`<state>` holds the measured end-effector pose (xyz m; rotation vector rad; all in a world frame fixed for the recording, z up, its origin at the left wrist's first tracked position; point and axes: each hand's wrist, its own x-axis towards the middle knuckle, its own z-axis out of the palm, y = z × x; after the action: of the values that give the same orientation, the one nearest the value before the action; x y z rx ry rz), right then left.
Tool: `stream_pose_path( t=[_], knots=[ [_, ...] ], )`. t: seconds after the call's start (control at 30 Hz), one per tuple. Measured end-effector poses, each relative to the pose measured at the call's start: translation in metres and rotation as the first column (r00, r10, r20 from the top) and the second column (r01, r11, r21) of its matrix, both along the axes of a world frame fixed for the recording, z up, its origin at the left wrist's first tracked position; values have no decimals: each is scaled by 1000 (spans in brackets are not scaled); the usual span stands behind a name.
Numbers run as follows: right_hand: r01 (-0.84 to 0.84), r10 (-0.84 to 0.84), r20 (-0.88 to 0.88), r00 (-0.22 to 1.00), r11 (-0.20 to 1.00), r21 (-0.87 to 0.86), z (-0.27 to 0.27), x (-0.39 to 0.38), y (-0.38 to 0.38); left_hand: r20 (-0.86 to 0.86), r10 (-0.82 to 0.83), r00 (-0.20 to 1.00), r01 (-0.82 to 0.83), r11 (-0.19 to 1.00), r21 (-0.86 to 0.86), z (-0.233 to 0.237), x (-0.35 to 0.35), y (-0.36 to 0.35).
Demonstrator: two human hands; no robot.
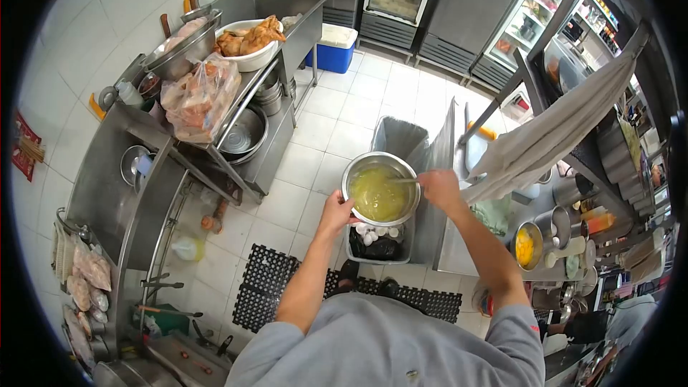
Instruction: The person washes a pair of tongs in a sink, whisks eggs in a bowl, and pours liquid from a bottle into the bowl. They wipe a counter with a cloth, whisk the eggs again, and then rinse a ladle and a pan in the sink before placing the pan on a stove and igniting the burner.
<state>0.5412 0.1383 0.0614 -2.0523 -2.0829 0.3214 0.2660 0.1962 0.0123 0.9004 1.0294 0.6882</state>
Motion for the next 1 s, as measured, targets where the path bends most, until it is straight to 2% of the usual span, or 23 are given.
stream_pose_path(
  t=[0.03,0.13,0.17,0.27,0.37,0.47,0.57,0.67,0.77,0.87,0.97,1.0],
  knots=[
    [-50,46,84,995,998,43,-3,-1,2,-1,-2,1000,2,1000,-10,-3,-2,-1],
    [142,-142,-215,966,990,-13,-6,-6,10,30,-7,1000,7,1000,-16,-10,-2,3],
    [155,-159,22,987,978,140,6,-9,14,52,-5,999,5,1000,-11,-10,0,6],
    [-179,177,-144,974,984,-1,6,-16,8,5,-4,1000,4,1000,-10,-7,0,8],
    [196,-200,94,975,979,53,21,-16,19,51,-10,999,10,1000,-3,-10,2,8],
    [-85,73,-196,978,995,-58,7,-19,11,-29,-36,999,35,999,-32,-4,1,9],
    [187,-196,132,972,979,76,21,-18,20,17,-34,999,34,999,-9,-13,0,11],
    [-70,57,-155,986,994,-81,-1,-18,16,-12,-28,1000,28,999,-41,-14,0,14],
    [225,-226,51,973,974,22,-1,-11,26,1,-36,999,36,999,-19,-12,0,15],
    [-16,7,-155,988,998,-53,-2,-19,23,42,-26,999,28,999,-37,-5,-1,14],
    [198,-199,43,979,980,34,4,-18,27,11,-12,1000,13,1000,-8,-10,-1,18],
    [132,-132,-12,991,991,-5,1,-17,31,7,-10,1000,11,1000,-8,-11,-1,20]
  ],
)
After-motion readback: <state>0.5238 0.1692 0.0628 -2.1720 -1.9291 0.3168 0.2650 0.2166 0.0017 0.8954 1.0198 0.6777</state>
